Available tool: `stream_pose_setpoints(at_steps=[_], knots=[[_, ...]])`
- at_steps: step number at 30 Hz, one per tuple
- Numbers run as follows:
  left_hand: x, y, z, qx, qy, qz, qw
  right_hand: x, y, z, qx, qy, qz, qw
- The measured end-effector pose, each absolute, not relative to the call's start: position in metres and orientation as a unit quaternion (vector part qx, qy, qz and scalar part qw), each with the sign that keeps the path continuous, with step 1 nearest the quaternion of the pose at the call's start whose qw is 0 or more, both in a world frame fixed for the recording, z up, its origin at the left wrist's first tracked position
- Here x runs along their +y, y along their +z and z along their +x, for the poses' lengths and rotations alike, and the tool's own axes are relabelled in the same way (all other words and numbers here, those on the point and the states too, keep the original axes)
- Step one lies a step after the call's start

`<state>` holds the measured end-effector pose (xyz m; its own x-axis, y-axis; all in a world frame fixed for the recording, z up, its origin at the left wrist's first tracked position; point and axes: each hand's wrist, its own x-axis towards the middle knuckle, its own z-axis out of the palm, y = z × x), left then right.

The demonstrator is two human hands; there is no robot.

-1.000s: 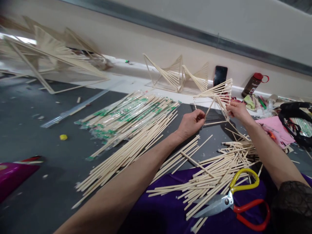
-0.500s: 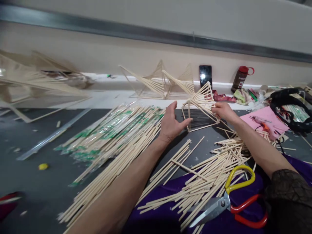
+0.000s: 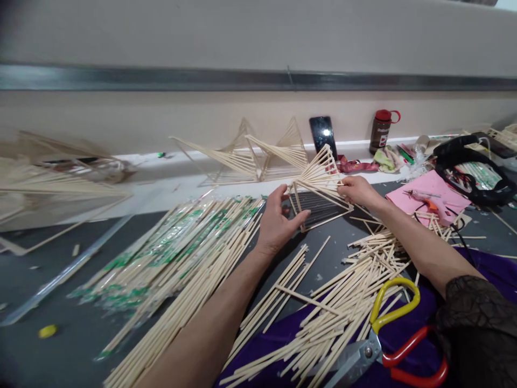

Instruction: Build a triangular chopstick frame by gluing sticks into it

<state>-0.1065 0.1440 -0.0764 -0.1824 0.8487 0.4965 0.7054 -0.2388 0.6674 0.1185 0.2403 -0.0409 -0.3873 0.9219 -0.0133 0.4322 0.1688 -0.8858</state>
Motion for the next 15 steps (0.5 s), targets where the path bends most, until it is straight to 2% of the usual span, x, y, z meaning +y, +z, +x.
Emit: stream_pose_setpoints(at_steps=[5,10,15], knots=[[0.133,-0.070,-0.102,0.689,0.404,0.590,0.119,0.241,-0.042,0.123,-0.728,0.419,-0.478,0.258],[0.127,-0.075,-0.100,0.651,0.355,0.630,0.230,0.239,-0.038,0.131,-0.745,0.402,-0.485,0.219],[0.127,-0.077,-0.100,0.634,0.358,0.630,0.269,0.237,-0.034,0.136,-0.762,0.389,-0.483,0.185]])
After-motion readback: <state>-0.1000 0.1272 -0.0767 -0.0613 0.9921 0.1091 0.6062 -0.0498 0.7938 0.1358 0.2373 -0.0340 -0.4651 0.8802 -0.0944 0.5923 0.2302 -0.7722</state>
